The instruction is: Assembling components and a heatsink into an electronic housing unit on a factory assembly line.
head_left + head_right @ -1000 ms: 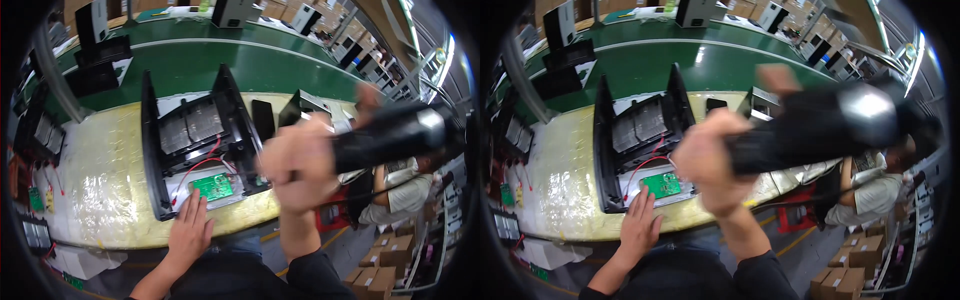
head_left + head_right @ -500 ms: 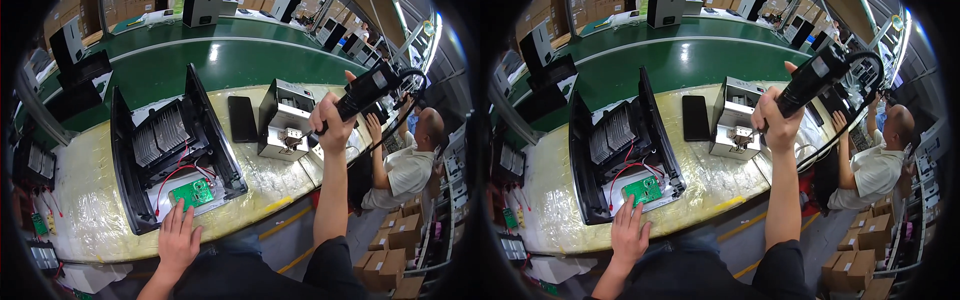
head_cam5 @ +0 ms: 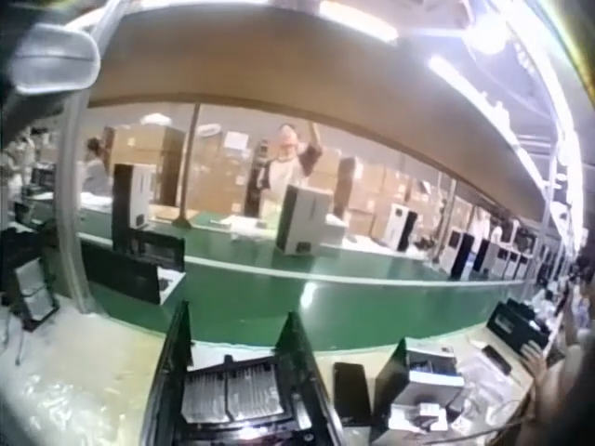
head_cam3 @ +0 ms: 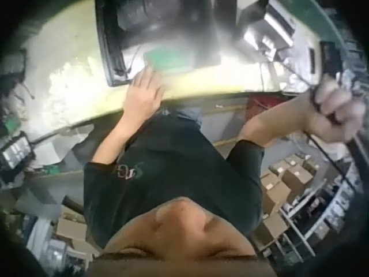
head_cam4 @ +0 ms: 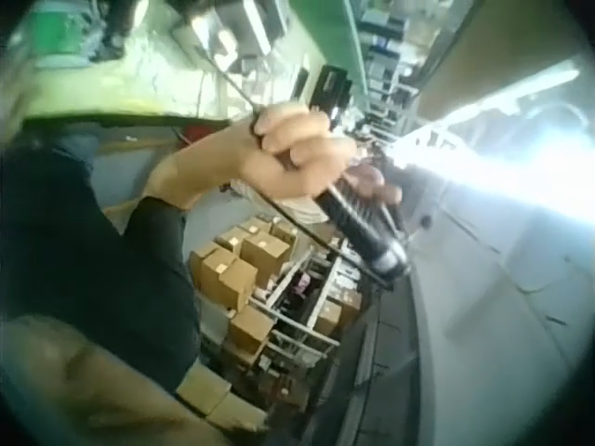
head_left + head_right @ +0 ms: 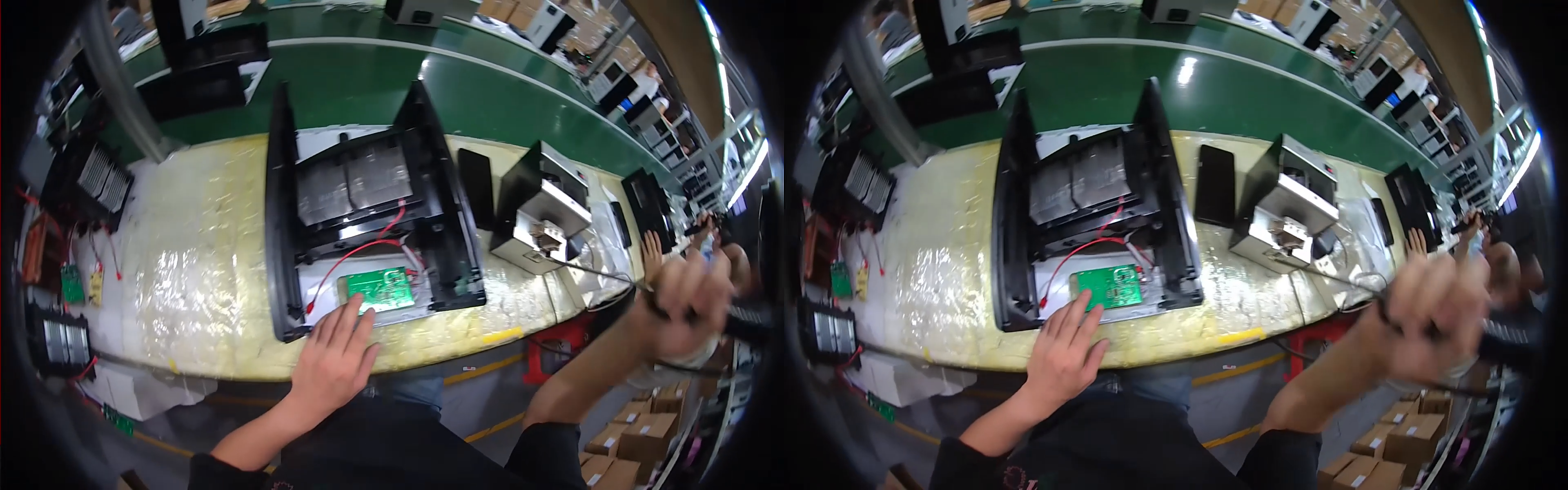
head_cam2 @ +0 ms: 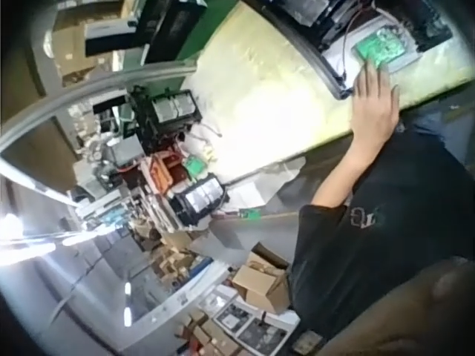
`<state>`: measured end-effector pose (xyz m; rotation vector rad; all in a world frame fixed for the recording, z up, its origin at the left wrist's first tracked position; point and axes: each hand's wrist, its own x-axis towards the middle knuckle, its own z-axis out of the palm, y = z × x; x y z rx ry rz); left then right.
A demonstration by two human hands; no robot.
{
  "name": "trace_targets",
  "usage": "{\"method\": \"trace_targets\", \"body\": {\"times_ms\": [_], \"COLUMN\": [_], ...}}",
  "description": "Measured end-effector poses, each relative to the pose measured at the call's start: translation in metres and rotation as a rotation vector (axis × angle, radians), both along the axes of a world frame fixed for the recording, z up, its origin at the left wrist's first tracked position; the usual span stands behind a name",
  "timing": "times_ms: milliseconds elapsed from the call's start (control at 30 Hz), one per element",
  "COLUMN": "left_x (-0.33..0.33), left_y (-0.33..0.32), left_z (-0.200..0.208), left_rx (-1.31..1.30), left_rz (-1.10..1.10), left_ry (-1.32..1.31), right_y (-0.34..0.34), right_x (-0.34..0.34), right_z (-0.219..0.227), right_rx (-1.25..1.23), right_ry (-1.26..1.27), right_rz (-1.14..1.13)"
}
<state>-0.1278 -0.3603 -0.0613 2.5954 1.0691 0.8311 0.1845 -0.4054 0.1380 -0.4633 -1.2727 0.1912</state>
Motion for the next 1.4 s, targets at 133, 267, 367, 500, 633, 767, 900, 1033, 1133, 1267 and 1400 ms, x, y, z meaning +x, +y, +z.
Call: {"method": "trace_targets", "body": {"times_ms": [133, 267, 367, 500, 633, 767, 900, 1033, 1133, 1267, 1400], "left_x": [0.002, 0.006, 0.008, 0.010, 0.011, 0.009, 0.006, 0.008, 0.000, -0.031, -0.024], "left_y": [-0.003, -0.004, -0.005, -0.005, -0.005, -0.006, -0.004, 0.000, 0.004, 0.007, 0.055], "left_z": [0.004, 0.008, 0.003, 0.012, 0.013, 0.014, 0.013, 0.013, 0.014, 0.059, 0.130], "left_rx": [-0.007, 0.007, 0.011, 0.002, -0.014, -0.018, -0.046, -0.041, -0.051, -0.119, -0.022], "left_rz": [0.013, -0.005, -0.005, -0.029, -0.025, -0.019, -0.023, -0.059, -0.035, -0.106, -0.269], "left_ry": [-0.062, -0.047, -0.063, -0.080, -0.076, -0.067, -0.086, -0.078, -0.014, -0.005, -0.298], "right_y": [0.005, 0.037, 0.049, 0.058, 0.064, 0.071, 0.072, 0.076, 0.081, 0.050, 0.014], "right_x": [-0.082, -0.129, -0.132, -0.132, -0.142, -0.129, -0.132, -0.143, -0.144, -0.105, -0.045], "right_z": [0.003, -0.050, -0.074, -0.085, -0.089, -0.092, -0.101, -0.104, -0.096, -0.078, -0.030], "right_rx": [0.087, -0.125, -0.218, -0.349, -0.446, -0.413, -0.426, -0.486, -0.543, -0.368, -0.197], "right_ry": [-0.004, -0.079, -0.084, -0.085, -0.076, -0.229, -0.291, 0.149, 0.132, 0.204, 0.407], "right_rz": [0.211, 0.341, 0.347, 0.225, 0.137, 0.252, 0.225, 0.299, 0.305, 0.389, -0.205]}}
